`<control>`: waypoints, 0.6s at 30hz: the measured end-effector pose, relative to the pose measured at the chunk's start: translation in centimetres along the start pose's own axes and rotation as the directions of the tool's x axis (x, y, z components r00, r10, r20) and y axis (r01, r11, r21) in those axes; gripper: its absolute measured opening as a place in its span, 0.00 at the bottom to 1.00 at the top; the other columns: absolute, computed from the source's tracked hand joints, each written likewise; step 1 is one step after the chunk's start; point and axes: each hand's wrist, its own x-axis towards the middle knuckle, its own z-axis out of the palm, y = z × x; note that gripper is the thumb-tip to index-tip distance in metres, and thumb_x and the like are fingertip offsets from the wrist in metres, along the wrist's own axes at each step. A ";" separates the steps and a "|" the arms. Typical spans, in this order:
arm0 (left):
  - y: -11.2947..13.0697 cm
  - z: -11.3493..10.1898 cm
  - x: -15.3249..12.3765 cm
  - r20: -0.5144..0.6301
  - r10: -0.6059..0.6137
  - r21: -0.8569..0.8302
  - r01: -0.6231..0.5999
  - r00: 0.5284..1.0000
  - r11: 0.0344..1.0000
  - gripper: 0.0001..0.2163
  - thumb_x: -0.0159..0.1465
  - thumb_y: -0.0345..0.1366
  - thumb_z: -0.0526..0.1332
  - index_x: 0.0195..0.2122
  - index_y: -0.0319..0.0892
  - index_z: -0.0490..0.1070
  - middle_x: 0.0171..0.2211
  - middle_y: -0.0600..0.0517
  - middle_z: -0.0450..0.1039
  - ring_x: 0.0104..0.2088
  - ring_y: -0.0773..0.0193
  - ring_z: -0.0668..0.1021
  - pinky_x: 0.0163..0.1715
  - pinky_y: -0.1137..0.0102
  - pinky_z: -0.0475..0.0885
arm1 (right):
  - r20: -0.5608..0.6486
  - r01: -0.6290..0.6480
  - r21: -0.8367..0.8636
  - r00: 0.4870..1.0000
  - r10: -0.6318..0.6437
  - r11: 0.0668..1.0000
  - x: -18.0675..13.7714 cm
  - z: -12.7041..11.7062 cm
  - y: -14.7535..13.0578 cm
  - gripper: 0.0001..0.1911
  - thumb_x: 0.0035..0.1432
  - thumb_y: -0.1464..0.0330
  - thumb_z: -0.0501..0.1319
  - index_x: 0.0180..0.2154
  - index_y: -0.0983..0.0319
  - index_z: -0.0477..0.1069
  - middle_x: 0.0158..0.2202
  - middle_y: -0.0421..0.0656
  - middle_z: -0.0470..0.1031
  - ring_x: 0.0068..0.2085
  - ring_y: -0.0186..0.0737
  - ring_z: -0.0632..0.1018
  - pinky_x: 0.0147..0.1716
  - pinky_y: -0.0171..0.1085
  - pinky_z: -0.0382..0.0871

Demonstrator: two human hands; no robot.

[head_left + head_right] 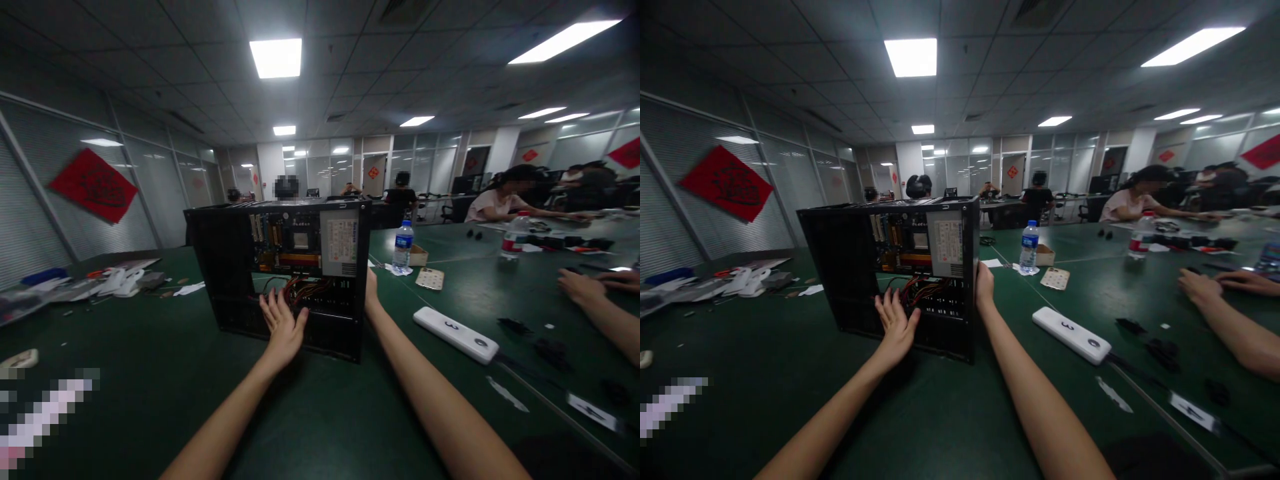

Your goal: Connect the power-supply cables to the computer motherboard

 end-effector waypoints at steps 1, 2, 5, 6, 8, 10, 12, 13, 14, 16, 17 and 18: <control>-0.3 0.0 0.4 -0.018 -0.008 -0.015 0.008 1.000 1.000 0.33 0.69 0.51 0.48 0.69 0.36 0.40 0.71 0.35 0.31 0.70 0.45 0.27 0.67 0.46 0.38 | -0.028 -0.019 0.043 0.999 0.021 0.999 -0.6 0.3 -0.3 0.30 0.64 0.52 0.39 0.37 0.66 0.71 0.39 0.50 0.78 0.39 0.41 0.75 0.39 0.36 0.70; -0.7 -0.1 0.7 -0.037 -0.010 -0.030 0.009 0.999 1.000 0.33 0.69 0.50 0.48 0.68 0.36 0.41 0.71 0.35 0.32 0.70 0.45 0.28 0.67 0.46 0.39 | -0.055 -0.036 0.083 0.998 0.041 0.996 -1.2 0.5 -0.6 0.30 0.64 0.53 0.38 0.38 0.66 0.71 0.40 0.50 0.77 0.40 0.41 0.75 0.40 0.36 0.69; -1.9 -0.2 1.5 -0.110 0.004 -0.092 -0.014 0.994 0.996 0.31 0.68 0.48 0.49 0.67 0.35 0.43 0.69 0.35 0.36 0.71 0.45 0.32 0.68 0.47 0.39 | -0.125 -0.074 0.185 0.987 0.098 0.980 -3.1 1.3 -1.7 0.31 0.62 0.53 0.38 0.43 0.67 0.71 0.44 0.51 0.77 0.43 0.42 0.75 0.45 0.37 0.68; -2.4 -0.2 1.7 -0.132 0.010 -0.115 -0.025 0.991 0.993 0.30 0.68 0.47 0.49 0.66 0.35 0.44 0.69 0.34 0.37 0.71 0.45 0.33 0.68 0.48 0.39 | -0.142 -0.084 0.212 0.983 0.116 0.974 -3.8 1.5 -2.0 0.31 0.62 0.53 0.39 0.45 0.67 0.71 0.45 0.52 0.76 0.44 0.42 0.75 0.46 0.38 0.67; -3.3 -0.4 1.9 -0.164 0.016 -0.158 -0.042 0.986 0.987 0.29 0.67 0.44 0.49 0.65 0.34 0.47 0.68 0.34 0.39 0.71 0.45 0.34 0.68 0.48 0.39 | -0.163 -0.101 0.251 0.976 0.145 0.963 -5.0 1.8 -2.7 0.32 0.62 0.53 0.40 0.48 0.68 0.70 0.47 0.53 0.76 0.47 0.44 0.75 0.49 0.40 0.66; -4.3 -0.7 2.2 -0.172 0.021 -0.203 -0.057 0.985 0.978 0.27 0.66 0.41 0.50 0.63 0.34 0.50 0.68 0.35 0.41 0.71 0.45 0.36 0.68 0.48 0.39 | -0.173 -0.110 0.274 0.972 0.161 0.955 -6.3 1.9 -3.5 0.33 0.62 0.53 0.41 0.51 0.69 0.70 0.50 0.55 0.75 0.50 0.47 0.75 0.51 0.42 0.65; -5.3 -1.3 2.6 -0.170 0.025 -0.250 -0.067 0.985 0.966 0.26 0.64 0.39 0.51 0.62 0.36 0.52 0.68 0.36 0.43 0.71 0.46 0.38 0.68 0.48 0.40 | -0.173 -0.124 0.288 0.969 0.178 0.950 -7.7 1.9 -4.5 0.33 0.62 0.54 0.43 0.54 0.70 0.69 0.53 0.56 0.74 0.53 0.49 0.74 0.54 0.43 0.63; -5.8 -1.6 2.8 -0.170 0.025 -0.268 -0.070 0.985 0.961 0.25 0.63 0.38 0.51 0.61 0.37 0.54 0.68 0.37 0.45 0.71 0.46 0.40 0.68 0.48 0.41 | -0.168 -0.140 0.290 0.967 0.194 0.947 -8.5 1.8 -5.1 0.33 0.62 0.54 0.45 0.56 0.70 0.69 0.55 0.56 0.73 0.55 0.50 0.73 0.55 0.44 0.62; -6.3 -2.0 3.0 -0.171 0.024 -0.281 -0.072 0.985 0.957 0.24 0.63 0.38 0.51 0.60 0.37 0.55 0.67 0.37 0.46 0.71 0.46 0.41 0.68 0.48 0.42 | -0.159 -0.160 0.290 0.964 0.213 0.944 -9.3 1.7 -5.7 0.33 0.62 0.54 0.46 0.57 0.70 0.68 0.56 0.56 0.73 0.56 0.51 0.72 0.56 0.45 0.61; -7.2 -3.0 3.4 -0.177 0.023 -0.300 -0.076 0.984 0.951 0.22 0.64 0.37 0.50 0.59 0.38 0.58 0.67 0.38 0.48 0.71 0.46 0.45 0.68 0.48 0.44 | -0.132 -0.198 0.282 0.961 0.243 0.939 -10.9 1.6 -7.0 0.32 0.62 0.54 0.49 0.57 0.69 0.69 0.57 0.55 0.72 0.58 0.53 0.72 0.58 0.47 0.60; -7.5 -3.6 3.6 -0.182 0.024 -0.311 -0.080 0.983 0.947 0.21 0.65 0.37 0.49 0.58 0.38 0.59 0.67 0.38 0.49 0.70 0.47 0.48 0.68 0.49 0.45 | -0.115 -0.200 0.279 0.964 0.240 0.939 -11.8 1.6 -7.6 0.31 0.62 0.54 0.49 0.57 0.68 0.70 0.57 0.55 0.73 0.58 0.53 0.72 0.58 0.47 0.60; -7.8 -4.3 3.8 -0.189 0.025 -0.322 -0.085 0.982 0.943 0.20 0.66 0.37 0.48 0.58 0.38 0.60 0.66 0.39 0.51 0.70 0.47 0.51 0.68 0.49 0.47 | -0.099 -0.191 0.277 0.969 0.226 0.942 -12.6 1.6 -8.2 0.30 0.63 0.54 0.50 0.57 0.67 0.70 0.56 0.54 0.73 0.58 0.52 0.72 0.58 0.47 0.61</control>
